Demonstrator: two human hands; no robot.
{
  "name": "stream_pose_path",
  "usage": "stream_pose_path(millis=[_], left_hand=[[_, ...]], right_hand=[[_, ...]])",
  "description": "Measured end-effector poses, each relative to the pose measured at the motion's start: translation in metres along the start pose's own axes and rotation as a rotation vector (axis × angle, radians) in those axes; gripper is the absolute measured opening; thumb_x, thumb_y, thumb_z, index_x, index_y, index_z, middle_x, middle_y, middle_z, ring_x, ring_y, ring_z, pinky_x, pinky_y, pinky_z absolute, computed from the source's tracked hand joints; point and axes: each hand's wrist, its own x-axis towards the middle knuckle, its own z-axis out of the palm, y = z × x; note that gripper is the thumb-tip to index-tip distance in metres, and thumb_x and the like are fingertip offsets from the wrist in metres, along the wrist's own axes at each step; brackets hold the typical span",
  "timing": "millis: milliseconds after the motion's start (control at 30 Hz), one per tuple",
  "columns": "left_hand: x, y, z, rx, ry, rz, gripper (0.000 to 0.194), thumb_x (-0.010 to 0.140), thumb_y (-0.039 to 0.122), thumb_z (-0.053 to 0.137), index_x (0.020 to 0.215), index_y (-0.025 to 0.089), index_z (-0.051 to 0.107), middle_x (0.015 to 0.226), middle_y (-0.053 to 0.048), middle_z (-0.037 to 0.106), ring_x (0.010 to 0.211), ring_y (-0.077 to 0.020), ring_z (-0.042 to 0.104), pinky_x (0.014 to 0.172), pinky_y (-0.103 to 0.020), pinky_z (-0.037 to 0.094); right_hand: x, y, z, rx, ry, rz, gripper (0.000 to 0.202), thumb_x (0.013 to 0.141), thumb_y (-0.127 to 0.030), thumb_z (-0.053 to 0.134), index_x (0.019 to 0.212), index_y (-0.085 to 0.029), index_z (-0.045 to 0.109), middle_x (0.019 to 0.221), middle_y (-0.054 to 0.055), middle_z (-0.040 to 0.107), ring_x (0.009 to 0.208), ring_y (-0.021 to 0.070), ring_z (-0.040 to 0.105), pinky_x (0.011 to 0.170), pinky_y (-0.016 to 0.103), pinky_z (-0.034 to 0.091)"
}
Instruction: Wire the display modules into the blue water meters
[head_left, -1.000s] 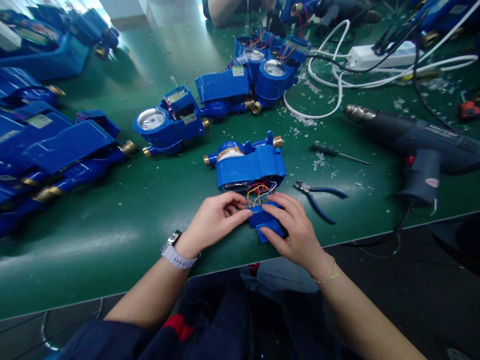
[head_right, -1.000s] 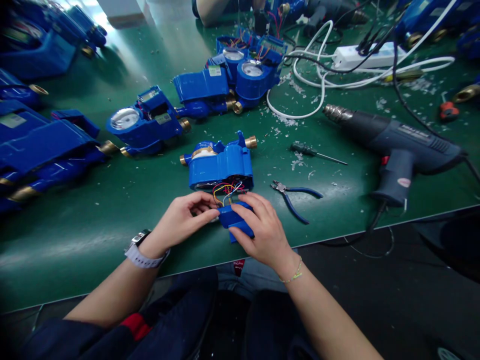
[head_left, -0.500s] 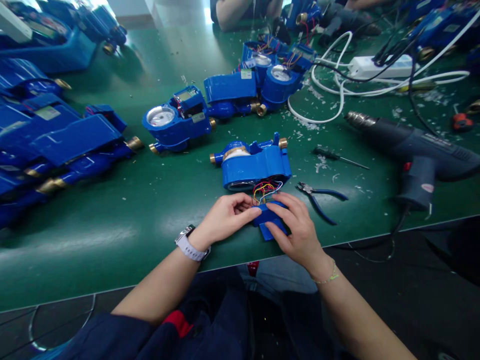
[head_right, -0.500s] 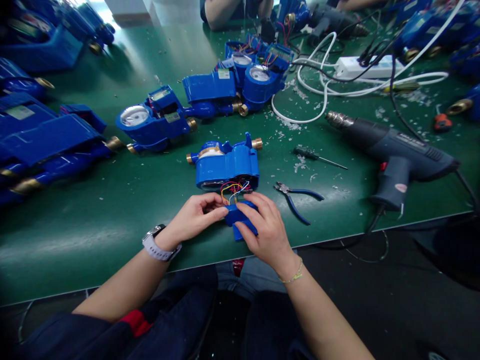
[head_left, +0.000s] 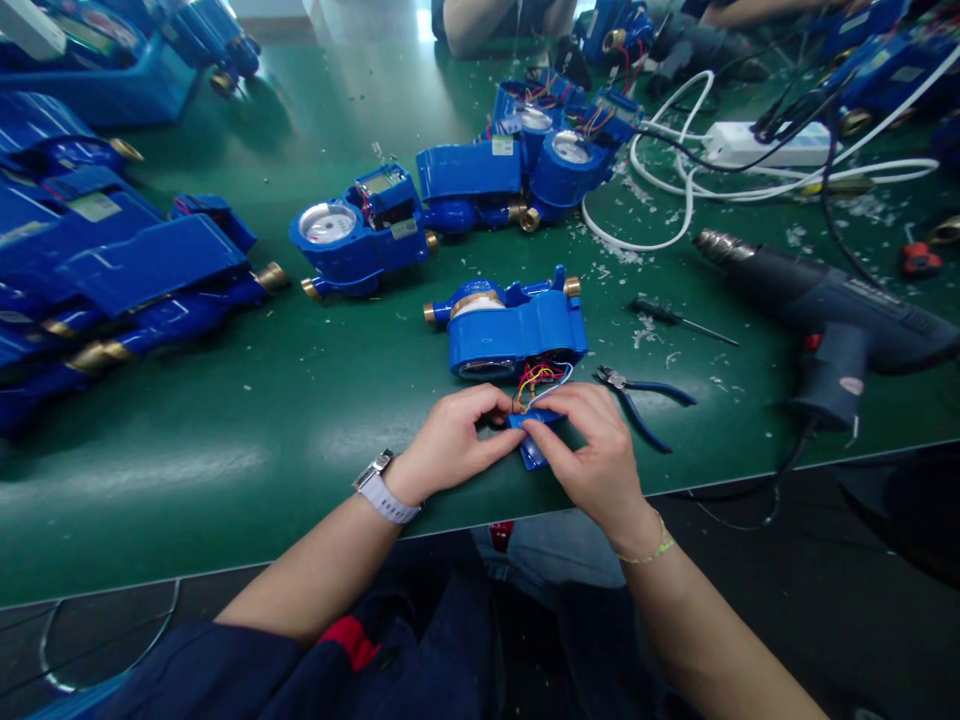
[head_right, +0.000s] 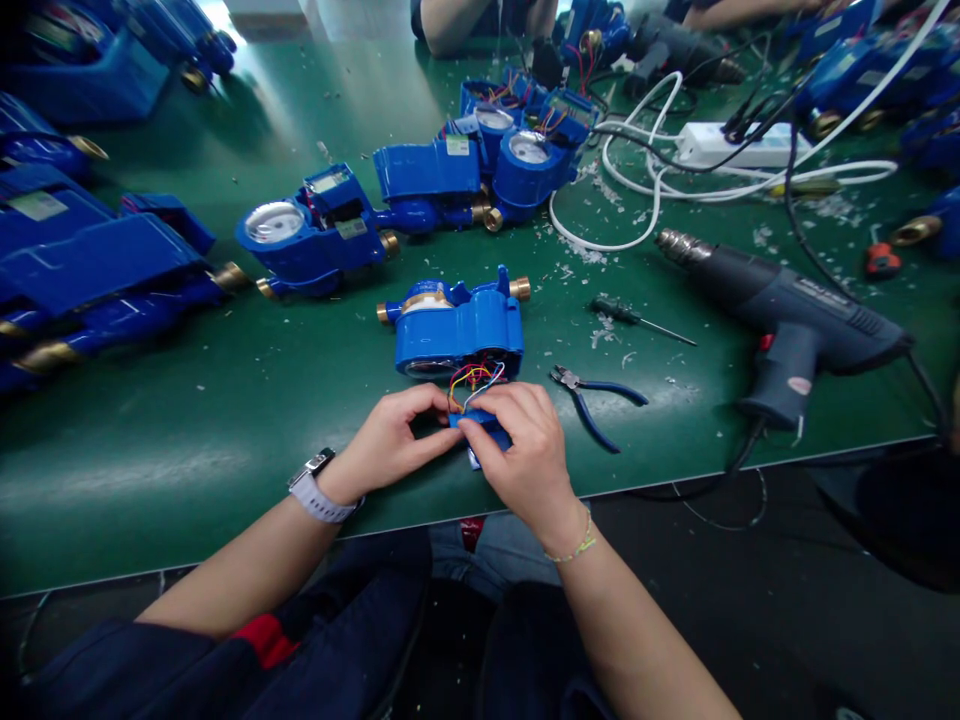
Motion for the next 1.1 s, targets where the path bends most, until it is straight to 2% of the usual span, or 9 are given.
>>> stream_pose_path(millis=[67,167,367,500,633,733,833,1100], left_hand=[[0.000,-0.001,0.000,0.013,-0.004,0.019,0.008,0.083,0.023,0.064,0.085,0.016,0.061,0.081,-0.002,0.064,0.073,-0.0136,0.058,0.069,-0.026,0.047],[0.000,-0.001,-0.001,0.036,-0.006,0.026,0.009,0.083,0.024,0.065,0.085,0.016,0.060,0.080,-0.002,0.063,0.073,-0.0140,0.058,0.069,-0.026,0.046],[0.001,0.001,-0.001,0.031,-0.004,0.002,0.011,0.083,0.023,0.065,0.090,0.016,0.062,0.088,-0.004,0.067,0.080,-0.0156,0.061,0.074,-0.028,0.047],[0.003,0.005,0.003,-0.094,0.078,-0.031,0.017,0.084,0.025,0.065,0.097,0.015,0.062,0.092,-0.004,0.068,0.083,-0.0146,0.062,0.076,-0.026,0.048],[0.006,0.005,0.006,-0.201,0.198,-0.095,0.013,0.086,0.027,0.062,0.081,0.016,0.062,0.076,-0.001,0.065,0.068,-0.0113,0.058,0.065,-0.023,0.046],[0.007,0.002,0.007,-0.297,0.200,-0.172,0.018,0.083,0.032,0.065,0.075,0.015,0.062,0.068,0.001,0.062,0.060,-0.0099,0.054,0.057,-0.022,0.042],[0.008,-0.001,0.008,-0.402,0.198,-0.230,0.022,0.081,0.035,0.067,0.073,0.015,0.060,0.064,0.002,0.059,0.055,-0.0085,0.050,0.052,-0.021,0.039],[0.009,-0.003,0.010,-0.538,0.192,-0.258,0.021,0.082,0.034,0.063,0.076,0.016,0.053,0.072,-0.003,0.068,0.060,-0.0098,0.058,0.056,-0.021,0.044]], right_hand=[[0.005,0.000,0.001,0.016,-0.018,0.016,0.003,0.086,-0.019,0.065,0.084,-0.020,0.063,0.084,0.004,0.065,0.085,0.0203,0.057,0.077,0.037,0.046],[0.010,0.002,0.002,0.098,-0.048,0.090,0.010,0.086,-0.017,0.063,0.076,-0.020,0.060,0.080,0.002,0.064,0.082,0.0187,0.057,0.076,0.035,0.045],[0.009,0.006,0.004,0.231,-0.067,0.254,0.011,0.088,-0.020,0.059,0.077,-0.020,0.061,0.083,0.002,0.063,0.084,0.0179,0.059,0.079,0.034,0.046],[0.009,0.004,0.004,0.222,-0.092,0.233,0.011,0.089,-0.020,0.058,0.080,-0.020,0.063,0.084,0.002,0.064,0.085,0.0172,0.059,0.078,0.033,0.045],[0.010,-0.001,0.004,0.197,-0.081,0.209,0.008,0.089,-0.019,0.056,0.084,-0.020,0.063,0.086,0.003,0.065,0.086,0.0184,0.060,0.078,0.033,0.046],[0.010,-0.003,0.005,0.205,-0.079,0.220,0.006,0.088,-0.022,0.058,0.087,-0.020,0.063,0.088,0.003,0.066,0.087,0.0196,0.061,0.079,0.035,0.046],[0.009,-0.002,0.007,0.217,-0.056,0.213,0.009,0.089,-0.022,0.058,0.082,-0.020,0.063,0.085,0.003,0.065,0.085,0.0188,0.060,0.079,0.034,0.046],[0.005,0.004,0.010,0.271,-0.083,0.364,0.012,0.089,-0.026,0.053,0.082,-0.019,0.060,0.084,0.003,0.065,0.080,0.0179,0.059,0.075,0.033,0.046]])
